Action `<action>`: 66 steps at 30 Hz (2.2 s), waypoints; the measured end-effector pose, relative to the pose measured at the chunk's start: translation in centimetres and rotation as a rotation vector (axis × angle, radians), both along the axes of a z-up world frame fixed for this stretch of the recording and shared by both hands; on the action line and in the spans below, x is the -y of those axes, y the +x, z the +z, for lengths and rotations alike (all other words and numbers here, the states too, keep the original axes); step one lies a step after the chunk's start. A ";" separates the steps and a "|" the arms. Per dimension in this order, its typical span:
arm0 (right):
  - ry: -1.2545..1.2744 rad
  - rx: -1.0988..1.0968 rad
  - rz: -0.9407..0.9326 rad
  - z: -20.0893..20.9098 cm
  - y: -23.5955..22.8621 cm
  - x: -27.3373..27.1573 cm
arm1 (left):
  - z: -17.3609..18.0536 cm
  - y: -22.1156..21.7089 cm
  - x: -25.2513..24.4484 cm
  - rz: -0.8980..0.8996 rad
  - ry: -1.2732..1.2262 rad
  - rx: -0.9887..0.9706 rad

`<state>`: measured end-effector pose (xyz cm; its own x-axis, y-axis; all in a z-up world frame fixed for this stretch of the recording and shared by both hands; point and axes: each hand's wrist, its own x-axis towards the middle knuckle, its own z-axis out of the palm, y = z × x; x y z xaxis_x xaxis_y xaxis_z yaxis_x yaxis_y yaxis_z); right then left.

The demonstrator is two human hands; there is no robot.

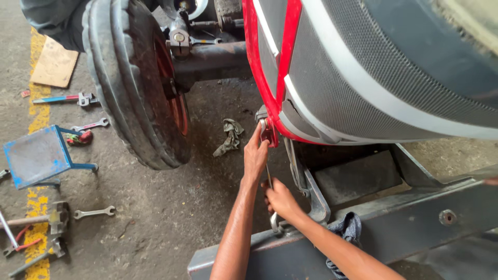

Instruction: The person uses a wrench to tighten a bolt on the front bumper of a red tractor. They work alongside another person who is also using tools on the vehicle. The task involves securing a metal bracket to the tractor's frame.

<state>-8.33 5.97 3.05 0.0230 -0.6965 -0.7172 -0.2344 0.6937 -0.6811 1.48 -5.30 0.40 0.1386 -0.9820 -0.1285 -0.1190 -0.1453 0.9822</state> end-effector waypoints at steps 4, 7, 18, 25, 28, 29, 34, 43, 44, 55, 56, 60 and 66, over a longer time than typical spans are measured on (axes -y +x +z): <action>0.065 0.140 -0.151 1.3 -0.3 -0.3 | 0.0 0.4 0.5 -0.049 0.188 -0.079; 0.086 0.278 -0.306 0.9 0.2 -1.6 | -1.6 -0.5 0.3 -0.052 -0.030 -0.063; 0.205 1.000 -0.696 6.0 2.3 -3.6 | -2.0 1.1 2.1 -0.115 -0.138 0.119; 0.215 1.309 -0.772 10.5 3.7 -0.4 | -1.0 1.3 2.3 -0.021 0.123 -0.222; 0.162 1.613 -0.822 10.4 5.3 -1.0 | -1.7 0.8 0.9 0.010 0.110 -0.330; 0.149 1.719 -0.851 10.3 5.9 -0.6 | -2.2 0.7 1.0 0.015 0.067 -0.370; 0.125 1.933 -0.921 10.2 5.6 0.1 | -3.2 1.6 0.4 -0.032 0.050 -0.434; 0.147 1.882 -1.030 10.0 4.6 1.1 | 2.6 1.8 0.1 -0.117 -0.163 0.078; 0.151 1.885 -1.029 9.9 4.5 1.2 | 3.0 1.9 0.1 -0.120 -0.149 0.112; -0.016 1.352 -0.875 11.2 4.7 -0.4 | 6.1 1.9 -0.4 -0.150 -0.245 0.104; -0.174 1.074 -0.808 11.7 4.7 -1.4 | 6.1 1.8 -0.3 -0.153 -0.256 0.080; -1.058 -0.024 -0.626 12.9 6.1 -5.6 | 4.6 2.2 -0.2 -0.178 -0.270 0.109; -1.533 -0.161 -0.775 11.0 9.7 -0.5 | 1.1 3.6 1.6 -0.379 -0.313 0.363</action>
